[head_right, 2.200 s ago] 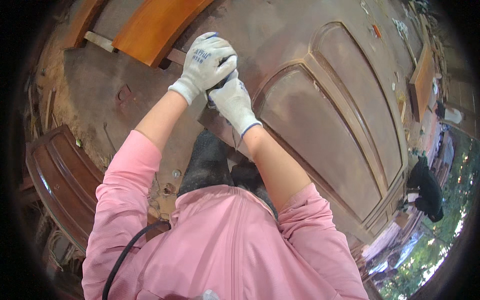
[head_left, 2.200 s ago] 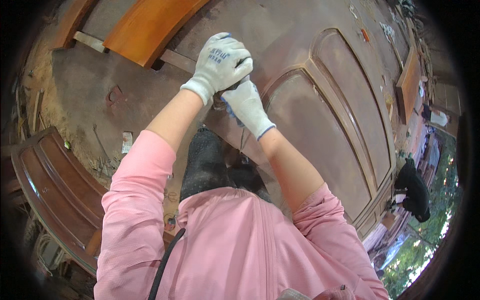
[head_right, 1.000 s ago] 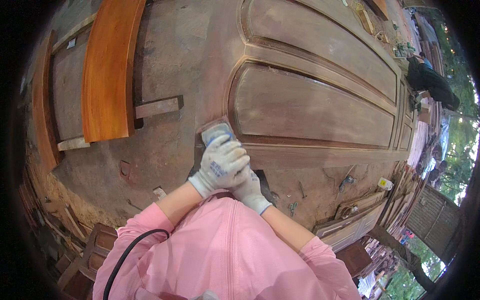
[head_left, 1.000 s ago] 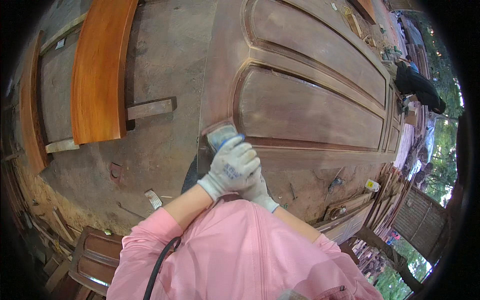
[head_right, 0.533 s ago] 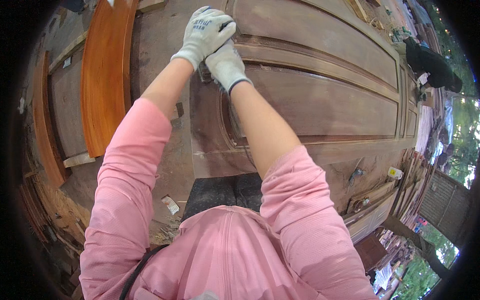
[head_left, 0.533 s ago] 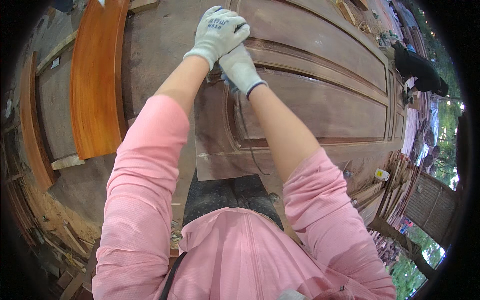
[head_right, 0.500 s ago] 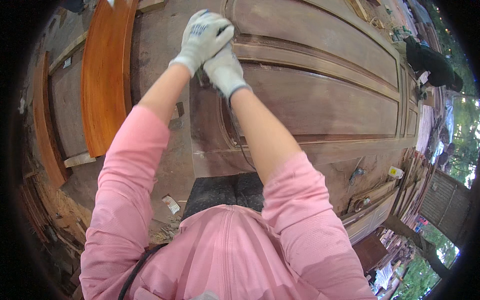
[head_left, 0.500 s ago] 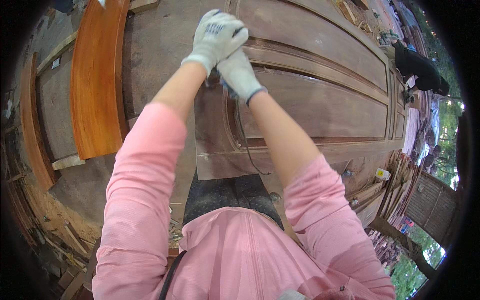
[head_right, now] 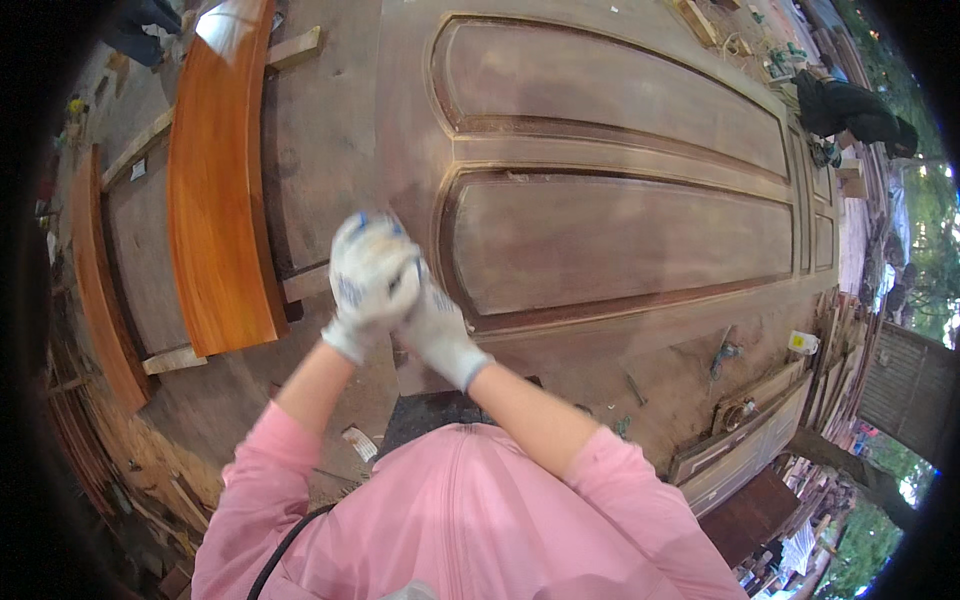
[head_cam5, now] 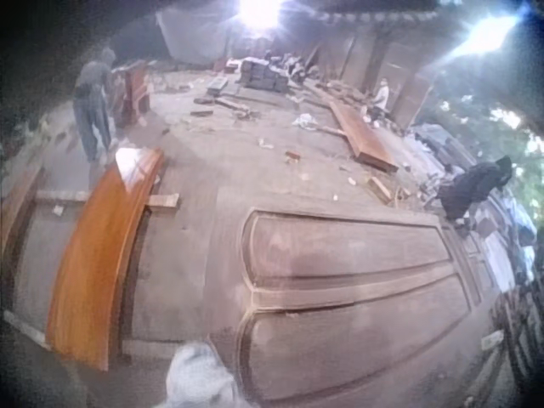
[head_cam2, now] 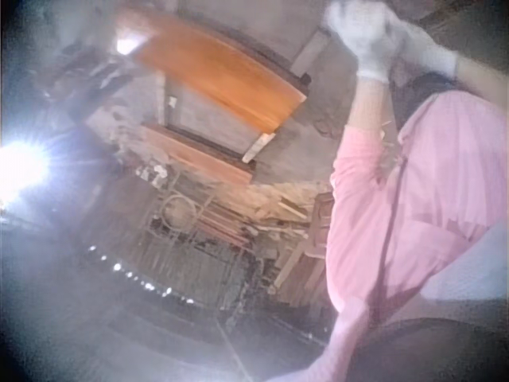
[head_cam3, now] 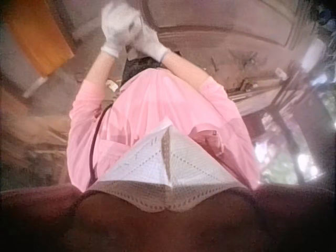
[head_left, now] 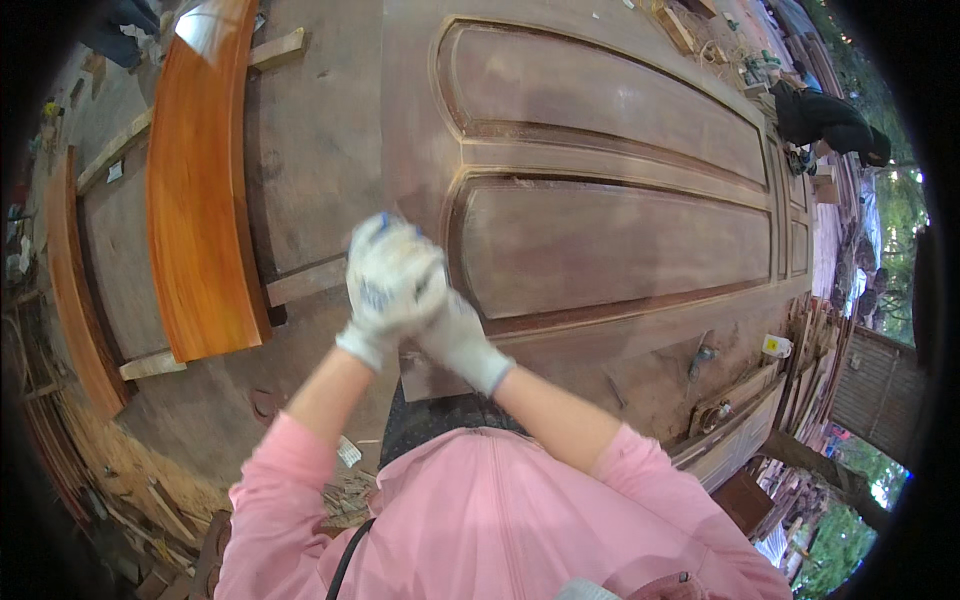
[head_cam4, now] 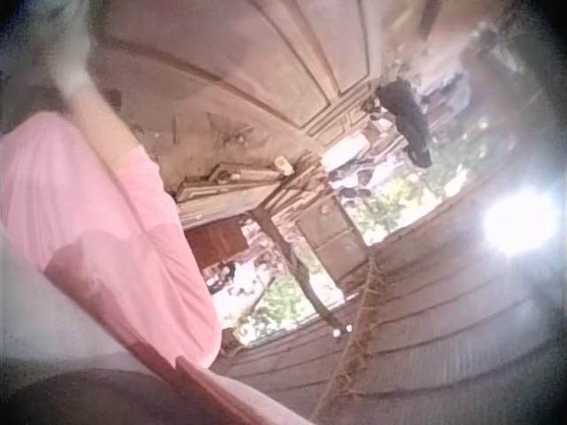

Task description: The person applies a dark paste to a wooden door panel using a putty knife, then sands the surface with an electric sander. The person moves around the door to reach different areas and continues sanding until the end of the clip.

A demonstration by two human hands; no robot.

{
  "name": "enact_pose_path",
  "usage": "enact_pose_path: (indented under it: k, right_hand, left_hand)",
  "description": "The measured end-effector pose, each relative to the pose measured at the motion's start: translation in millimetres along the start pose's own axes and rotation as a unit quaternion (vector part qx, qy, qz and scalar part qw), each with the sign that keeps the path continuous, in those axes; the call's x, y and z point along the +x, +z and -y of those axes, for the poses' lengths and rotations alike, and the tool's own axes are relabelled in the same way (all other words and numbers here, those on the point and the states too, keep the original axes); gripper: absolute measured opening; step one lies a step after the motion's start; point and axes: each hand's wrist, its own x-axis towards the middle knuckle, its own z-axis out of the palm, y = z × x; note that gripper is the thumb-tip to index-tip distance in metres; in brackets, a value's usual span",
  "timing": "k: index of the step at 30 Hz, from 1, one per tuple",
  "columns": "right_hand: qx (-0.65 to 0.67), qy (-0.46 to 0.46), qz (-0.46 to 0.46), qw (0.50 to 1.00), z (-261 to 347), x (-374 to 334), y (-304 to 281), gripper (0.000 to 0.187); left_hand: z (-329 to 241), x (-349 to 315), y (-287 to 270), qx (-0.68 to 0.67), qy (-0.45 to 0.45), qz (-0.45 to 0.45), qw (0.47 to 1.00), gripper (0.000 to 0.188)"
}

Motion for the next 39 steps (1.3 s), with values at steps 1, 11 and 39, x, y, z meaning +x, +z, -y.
enact_pose_path:
  k: [1, 11, 39]
  right_hand:
    - [0.014, 0.022, -0.016, 1.000, 16, 37, -8, 0.057]
    - [-0.051, 0.059, -0.030, 0.997, 40, 189, -63, 0.061]
    - [-0.374, 0.139, 0.151, 0.904, -185, -206, -197, 0.031]
  left_hand:
    - [17, 25, -2, 0.011, -0.005, 0.002, 1.000, 0.016]
    - [95, 147, 40, 0.105, -0.004, -0.015, 0.994, 0.021]
    - [-242, -33, 148, -0.113, 0.137, 0.234, 0.956, 0.058]
